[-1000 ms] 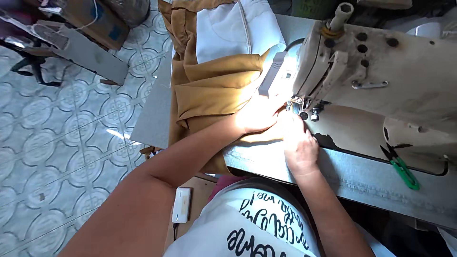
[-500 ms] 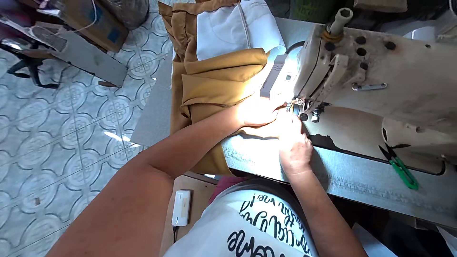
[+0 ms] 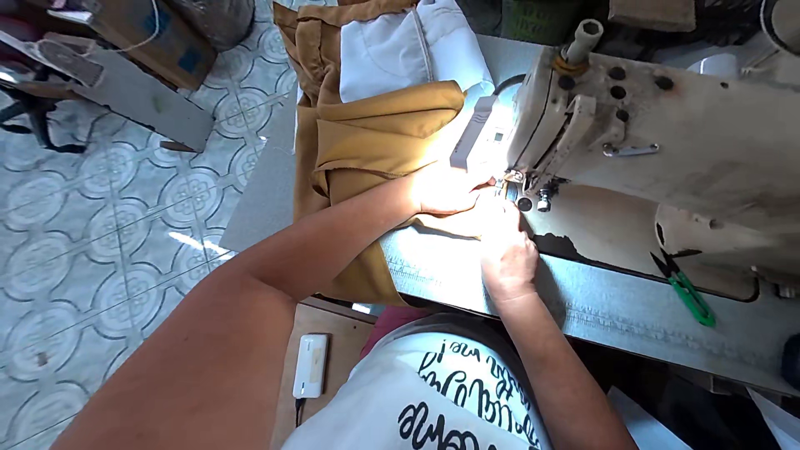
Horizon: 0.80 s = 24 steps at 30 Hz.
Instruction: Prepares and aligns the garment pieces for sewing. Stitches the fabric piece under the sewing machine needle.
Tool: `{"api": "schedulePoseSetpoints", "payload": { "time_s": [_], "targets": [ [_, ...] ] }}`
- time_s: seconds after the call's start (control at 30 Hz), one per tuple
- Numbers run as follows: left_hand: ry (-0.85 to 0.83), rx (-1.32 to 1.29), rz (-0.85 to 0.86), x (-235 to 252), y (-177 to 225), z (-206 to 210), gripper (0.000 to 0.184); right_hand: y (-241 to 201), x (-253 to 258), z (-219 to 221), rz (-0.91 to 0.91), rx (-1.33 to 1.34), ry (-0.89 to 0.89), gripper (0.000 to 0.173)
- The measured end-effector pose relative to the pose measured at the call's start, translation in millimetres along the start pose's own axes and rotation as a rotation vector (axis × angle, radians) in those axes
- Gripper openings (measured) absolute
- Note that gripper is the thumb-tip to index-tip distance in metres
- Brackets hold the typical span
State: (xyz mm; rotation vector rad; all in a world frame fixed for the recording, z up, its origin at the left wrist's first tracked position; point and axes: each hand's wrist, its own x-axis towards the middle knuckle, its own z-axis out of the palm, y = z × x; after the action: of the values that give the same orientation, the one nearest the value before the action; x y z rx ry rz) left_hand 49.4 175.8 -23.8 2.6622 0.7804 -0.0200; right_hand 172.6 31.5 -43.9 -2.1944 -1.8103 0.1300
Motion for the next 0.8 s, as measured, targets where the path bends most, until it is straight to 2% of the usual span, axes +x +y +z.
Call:
{"api": "schedulePoseSetpoints", "payload": {
  "time_s": [0.13,0.23,0.33,0.43,0.5,0.57,0.67,0.73,0.8],
  "targets": [
    [0.003,0.009,-0.013,1,0,2,0.038,-2,2,-4,0.052,-0.002,-0.075,0.044],
    [-0.001,0.068,-0.027,3,-3,3,0.040,-2,6,-2,0.019,0.006,-0.012,0.041],
    [0.203,0.171,0.120,-6,1,5,0.032,0,7,-2,0.015,0.010,-0.018,0.042],
    [0.348,0.201,0.224,-26,27,2,0.023,11,8,6,-0.044,0.124,0.113,0.033],
    [0.300,0.136,0.208,-42,43,11,0.022,23,6,9,-0.128,0.264,0.184,0.026],
    [0.310,0.135,0.147,-53,50,24,0.018,35,1,4,-0.112,0.395,0.165,0.026],
    [0.509,-0.028,0.061,-55,47,37,0.015,45,-7,6,-0.081,0.472,0.241,0.020],
    [0.520,-0.267,-0.055,-55,48,33,0.016,42,-7,7,-0.072,0.468,0.220,0.021],
    [0.512,-0.450,-0.098,-54,48,27,0.014,36,-1,5,-0.030,0.453,0.164,0.030]
  ]
}}
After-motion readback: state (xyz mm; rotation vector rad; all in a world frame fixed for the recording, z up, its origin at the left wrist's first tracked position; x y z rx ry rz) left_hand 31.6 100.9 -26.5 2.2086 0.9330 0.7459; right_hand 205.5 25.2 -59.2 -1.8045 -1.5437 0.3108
